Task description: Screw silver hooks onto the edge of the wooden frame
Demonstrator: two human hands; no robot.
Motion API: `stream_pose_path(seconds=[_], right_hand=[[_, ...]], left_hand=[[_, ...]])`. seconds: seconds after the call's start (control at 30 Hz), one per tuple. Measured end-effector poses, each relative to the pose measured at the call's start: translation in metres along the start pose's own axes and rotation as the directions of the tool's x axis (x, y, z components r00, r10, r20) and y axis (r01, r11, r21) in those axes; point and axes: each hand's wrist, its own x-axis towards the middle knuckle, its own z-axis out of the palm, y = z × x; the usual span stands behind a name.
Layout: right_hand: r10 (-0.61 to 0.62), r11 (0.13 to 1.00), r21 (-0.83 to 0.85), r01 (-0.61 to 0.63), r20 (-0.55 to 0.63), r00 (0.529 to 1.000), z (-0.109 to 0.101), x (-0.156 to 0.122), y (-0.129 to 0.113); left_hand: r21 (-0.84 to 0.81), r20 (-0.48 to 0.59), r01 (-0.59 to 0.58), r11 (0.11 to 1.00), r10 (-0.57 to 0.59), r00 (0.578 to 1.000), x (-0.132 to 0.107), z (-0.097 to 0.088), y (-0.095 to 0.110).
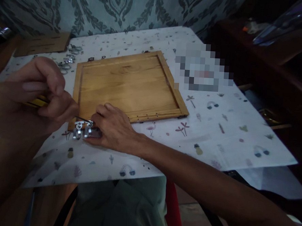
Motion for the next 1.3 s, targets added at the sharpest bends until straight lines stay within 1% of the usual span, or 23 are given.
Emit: stream_pose_path(seconds=[0.1,0.17,0.23,0.37,0.5,0.57,0.63,0.7,0.9,1.03,1.2,1.3], right_hand=[[0.005,1.000,-0.012,-0.005,0.006,1.000,-0.002,0.001,-0.002],[0.001,1.000,-0.012,-0.001,0.005,1.000,-0.002,0.001,-0.002],[-0.006,1.000,-0.012,0.006,-0.003,1.000,-0.001,0.000,-0.002],[-0.007,1.000,-0.008,0.007,-0.013,1.000,0.000,0.000,0.000],[-0.012,1.000,0.000,0.012,-0.001,1.000,0.001,0.000,0.000],[-0.007,1.000,-0.007,0.007,-0.003,1.000,0.001,0.000,0.000],[-0.004,1.000,-0.016,0.004,-0.003,1.000,0.001,0.000,0.000],[-0.005,1.000,-0.020,0.005,0.004,1.000,0.000,0.000,0.000],[0.004,1.000,-0.023,-0.004,0.007,1.000,-0.001,0.001,-0.001],[-0.009,1.000,-0.023,0.009,-0.005,1.000,0.000,0.001,0.000],[-0.001,1.000,-0.014,0.001,-0.001,1.000,0.000,0.000,0.000],[-0.001,1.000,-0.009,0.001,-0.002,1.000,0.000,0.000,-0.001]], left_hand=[[-0.040,0.017,-0.132,0.990,0.132,0.991,-0.002,-0.007,0.003],[-0.036,-0.025,-0.170,0.985,0.169,0.985,-0.004,-0.011,0.007],[-0.007,-0.082,-0.158,0.987,0.157,0.984,-0.006,-0.014,0.010],[-0.021,-0.050,-0.141,0.990,0.140,0.989,-0.005,-0.013,0.010],[-0.040,-0.086,-0.172,0.984,0.169,0.982,-0.003,-0.009,0.004],[-0.069,-0.150,-0.174,0.982,0.162,0.975,-0.002,-0.006,0.003],[-0.082,-0.229,-0.151,0.985,0.128,0.965,-0.002,-0.003,0.002],[-0.076,-0.274,-0.122,0.990,0.097,0.957,-0.002,0.000,0.003],[0.005,-0.223,-0.025,1.000,0.025,0.975,-0.006,0.003,0.004],[-0.002,-0.197,-0.048,0.999,0.047,0.979,-0.007,0.004,0.002],[-0.039,-0.243,-0.068,0.997,0.056,0.968,-0.006,0.005,-0.001],[-0.047,-0.250,-0.081,0.996,0.067,0.966,-0.006,0.005,-0.001]])
